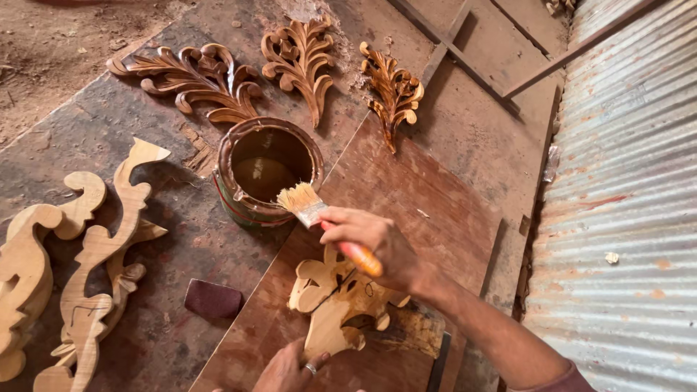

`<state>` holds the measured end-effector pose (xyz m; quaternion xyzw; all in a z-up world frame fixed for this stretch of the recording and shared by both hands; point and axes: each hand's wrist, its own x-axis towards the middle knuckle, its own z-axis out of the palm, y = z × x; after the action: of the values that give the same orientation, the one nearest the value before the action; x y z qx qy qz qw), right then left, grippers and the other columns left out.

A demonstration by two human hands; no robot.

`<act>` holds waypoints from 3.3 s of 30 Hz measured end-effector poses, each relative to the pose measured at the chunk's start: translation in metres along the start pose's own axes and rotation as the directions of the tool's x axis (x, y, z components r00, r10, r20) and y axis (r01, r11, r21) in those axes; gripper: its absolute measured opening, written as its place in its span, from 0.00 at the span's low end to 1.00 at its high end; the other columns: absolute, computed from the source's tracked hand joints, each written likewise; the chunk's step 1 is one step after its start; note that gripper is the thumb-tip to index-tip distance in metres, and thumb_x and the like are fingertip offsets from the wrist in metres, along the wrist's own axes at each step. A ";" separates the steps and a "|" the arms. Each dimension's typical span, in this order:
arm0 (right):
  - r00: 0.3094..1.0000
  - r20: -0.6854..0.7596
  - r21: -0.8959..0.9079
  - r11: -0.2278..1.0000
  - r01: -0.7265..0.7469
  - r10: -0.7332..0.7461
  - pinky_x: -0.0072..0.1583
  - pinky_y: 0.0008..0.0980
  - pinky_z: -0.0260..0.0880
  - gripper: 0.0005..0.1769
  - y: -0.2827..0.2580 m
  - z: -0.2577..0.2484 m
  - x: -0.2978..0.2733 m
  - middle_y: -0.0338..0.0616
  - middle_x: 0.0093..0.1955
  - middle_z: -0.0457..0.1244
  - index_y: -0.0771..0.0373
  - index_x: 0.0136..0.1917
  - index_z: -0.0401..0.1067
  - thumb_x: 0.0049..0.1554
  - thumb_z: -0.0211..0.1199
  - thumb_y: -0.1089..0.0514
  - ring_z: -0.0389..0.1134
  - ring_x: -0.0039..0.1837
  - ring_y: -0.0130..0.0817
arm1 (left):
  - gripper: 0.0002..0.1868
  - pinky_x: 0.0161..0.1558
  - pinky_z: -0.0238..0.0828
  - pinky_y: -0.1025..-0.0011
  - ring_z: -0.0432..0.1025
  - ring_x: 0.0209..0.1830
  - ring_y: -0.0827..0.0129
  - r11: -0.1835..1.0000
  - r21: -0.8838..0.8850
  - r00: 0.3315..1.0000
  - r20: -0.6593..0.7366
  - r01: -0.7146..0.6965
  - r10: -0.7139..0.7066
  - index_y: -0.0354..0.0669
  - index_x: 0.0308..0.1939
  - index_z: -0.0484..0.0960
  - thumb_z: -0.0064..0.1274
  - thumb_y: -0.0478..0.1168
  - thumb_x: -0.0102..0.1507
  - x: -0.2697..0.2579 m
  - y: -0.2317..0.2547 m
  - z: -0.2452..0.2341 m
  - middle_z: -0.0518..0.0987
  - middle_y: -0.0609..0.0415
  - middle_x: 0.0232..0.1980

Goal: The person applies a brown finish to a carved wooden decorative piece using a paintbrush. They repeatedly dip the brush into a container of finish and coat the intricate surfaces of the wood, turning the piece to cover all sides.

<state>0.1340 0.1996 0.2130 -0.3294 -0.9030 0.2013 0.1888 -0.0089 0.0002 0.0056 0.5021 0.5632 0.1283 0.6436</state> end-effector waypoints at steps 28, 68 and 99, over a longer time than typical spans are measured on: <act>0.222 -0.113 0.966 0.055 0.252 0.968 0.51 0.35 0.74 0.03 0.011 0.000 -0.254 0.36 0.47 0.69 0.55 0.50 0.75 0.63 0.68 0.57 0.70 0.49 0.31 | 0.17 0.35 0.72 0.46 0.78 0.34 0.41 0.929 0.320 0.920 -0.275 -0.186 0.279 0.41 0.49 0.81 0.56 0.50 0.63 -0.026 0.055 -0.052 0.83 0.36 0.33; 0.722 -0.608 0.198 0.944 -0.265 0.330 0.56 0.27 0.81 0.06 -0.051 0.015 -0.149 0.59 0.62 0.68 0.65 0.56 0.68 0.66 0.62 0.64 0.74 0.57 0.35 | 0.22 0.25 0.74 0.55 0.79 0.22 0.51 0.894 0.447 0.968 -0.210 -0.029 0.137 0.40 0.63 0.71 0.49 0.47 0.69 -0.039 0.067 -0.035 0.81 0.39 0.31; 0.593 -0.741 0.218 0.949 -0.229 0.314 0.57 0.26 0.79 0.09 -0.054 0.015 -0.190 0.60 0.60 0.68 0.67 0.59 0.66 0.68 0.64 0.65 0.74 0.58 0.36 | 0.23 0.23 0.72 0.52 0.77 0.21 0.49 0.801 0.573 0.889 -0.258 -0.175 0.379 0.40 0.60 0.75 0.54 0.49 0.66 -0.046 0.076 -0.041 0.80 0.41 0.24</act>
<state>0.2341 0.0303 0.1867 -0.5071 -0.6642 0.1135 0.5374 -0.0287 0.0224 0.0993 0.7070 0.6034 0.1502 0.3370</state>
